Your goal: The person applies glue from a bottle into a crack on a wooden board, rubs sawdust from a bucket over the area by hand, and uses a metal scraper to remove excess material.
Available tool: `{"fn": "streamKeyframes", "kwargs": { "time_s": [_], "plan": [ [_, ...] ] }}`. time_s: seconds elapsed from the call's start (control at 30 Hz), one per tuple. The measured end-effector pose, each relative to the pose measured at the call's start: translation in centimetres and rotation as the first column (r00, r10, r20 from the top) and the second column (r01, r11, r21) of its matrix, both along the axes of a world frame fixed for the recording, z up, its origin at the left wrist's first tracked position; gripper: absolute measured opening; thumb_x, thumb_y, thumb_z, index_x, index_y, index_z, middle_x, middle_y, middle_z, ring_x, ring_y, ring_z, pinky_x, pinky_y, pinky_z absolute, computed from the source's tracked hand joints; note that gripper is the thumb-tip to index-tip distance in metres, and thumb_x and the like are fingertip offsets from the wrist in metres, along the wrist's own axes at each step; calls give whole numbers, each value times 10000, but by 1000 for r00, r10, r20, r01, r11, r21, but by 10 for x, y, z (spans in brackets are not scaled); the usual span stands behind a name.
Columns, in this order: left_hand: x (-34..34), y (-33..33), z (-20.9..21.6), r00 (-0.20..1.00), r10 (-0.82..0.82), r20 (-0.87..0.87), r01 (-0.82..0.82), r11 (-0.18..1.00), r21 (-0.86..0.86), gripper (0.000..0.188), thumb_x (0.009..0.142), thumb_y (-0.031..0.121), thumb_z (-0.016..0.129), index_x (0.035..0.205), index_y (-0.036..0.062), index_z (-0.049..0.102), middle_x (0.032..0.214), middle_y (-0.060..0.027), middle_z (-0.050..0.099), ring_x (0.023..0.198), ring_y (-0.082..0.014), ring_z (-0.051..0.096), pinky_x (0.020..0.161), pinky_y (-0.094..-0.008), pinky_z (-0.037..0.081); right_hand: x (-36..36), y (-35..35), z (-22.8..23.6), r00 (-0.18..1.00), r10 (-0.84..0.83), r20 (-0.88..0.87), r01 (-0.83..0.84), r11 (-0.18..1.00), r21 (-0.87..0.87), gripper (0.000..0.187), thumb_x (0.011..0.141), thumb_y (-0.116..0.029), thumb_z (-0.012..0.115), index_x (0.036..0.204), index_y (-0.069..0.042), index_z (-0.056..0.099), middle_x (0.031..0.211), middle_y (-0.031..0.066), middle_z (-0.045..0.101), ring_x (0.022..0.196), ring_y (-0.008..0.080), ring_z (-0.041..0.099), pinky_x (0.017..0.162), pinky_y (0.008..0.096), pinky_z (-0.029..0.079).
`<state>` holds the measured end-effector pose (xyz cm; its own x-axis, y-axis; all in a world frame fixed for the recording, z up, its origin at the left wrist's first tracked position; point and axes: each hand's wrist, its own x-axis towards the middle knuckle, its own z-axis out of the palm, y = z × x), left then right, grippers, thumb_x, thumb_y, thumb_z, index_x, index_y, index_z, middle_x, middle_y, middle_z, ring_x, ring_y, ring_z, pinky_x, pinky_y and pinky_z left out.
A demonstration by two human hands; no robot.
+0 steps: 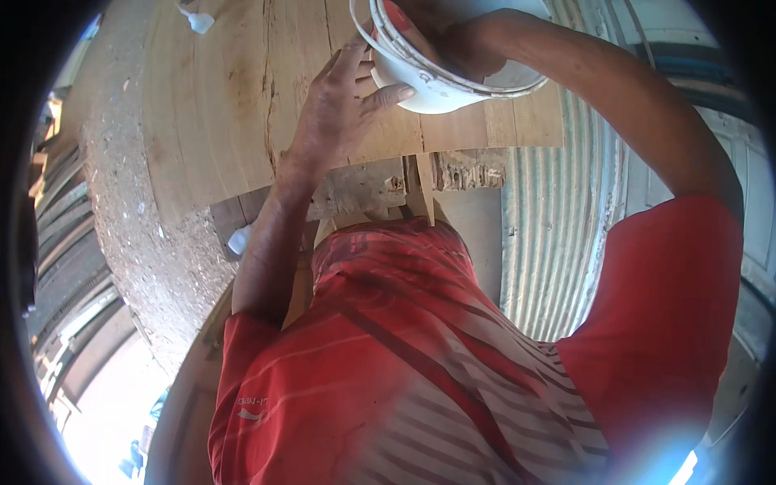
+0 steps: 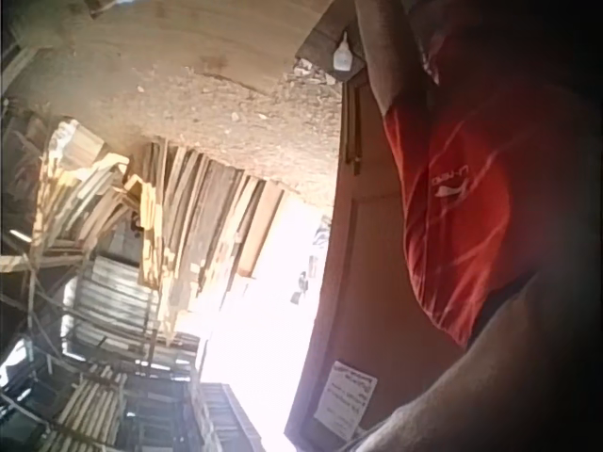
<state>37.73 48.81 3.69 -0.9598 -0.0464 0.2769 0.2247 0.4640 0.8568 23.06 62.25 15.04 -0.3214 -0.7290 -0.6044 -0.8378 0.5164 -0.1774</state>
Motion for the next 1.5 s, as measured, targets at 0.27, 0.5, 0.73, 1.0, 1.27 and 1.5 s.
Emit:
{"fn": "streamKeyframes", "kwargs": {
  "time_s": [0.27,0.5,0.73,1.0,1.27,1.5],
  "plan": [
    [16,19,-10,996,52,67,-59,993,102,896,828,223,856,1560,34,374,1339,-291,595,1209,-444,627,1015,-483,534,2,13,-26,993,90,78,-95,994,58,239,1023,-216,597,1168,-64,712,1104,148,707,1010,311,672,941,408,522],
    [21,48,0,977,166,136,-182,976,117,876,847,213,846,1554,1,373,1437,-261,522,1282,-383,603,1048,-449,538,2,13,-31,993,65,98,-78,988,133,271,1018,-198,601,1237,-66,692,1189,157,695,1090,319,659,1004,409,497],
    [27,47,-8,981,171,96,-186,967,173,864,865,189,831,1563,2,357,1429,-266,520,1276,-388,604,1049,-452,543,6,17,-28,988,-152,-3,150,969,198,320,1014,-181,605,1306,-68,672,1274,165,682,1169,327,646,1067,411,473],
    [-6,66,-35,987,159,20,-160,980,114,830,887,268,823,1571,75,393,1282,-274,575,1113,-357,689,944,-400,596,-23,49,23,992,-8,-123,42,961,272,295,992,-142,642,1255,-22,701,1212,147,737,1061,327,697,978,408,526],
    [4,65,-28,978,-19,209,-68,913,402,604,999,354,690,1463,5,521,1180,-209,701,1017,-232,725,856,-339,591,39,121,101,923,-379,-74,280,788,-548,149,966,-150,701,1017,-13,729,839,47,719,790,120,685,738,306,546],
    [127,84,-32,819,-262,510,-216,684,697,476,1066,264,593,1387,-84,553,1110,-115,702,1011,-162,679,889,-319,569,90,125,-10,961,-151,233,260,785,-562,161,910,-105,715,963,45,690,776,166,653,659,234,640,649,358,518]
  ]
}}
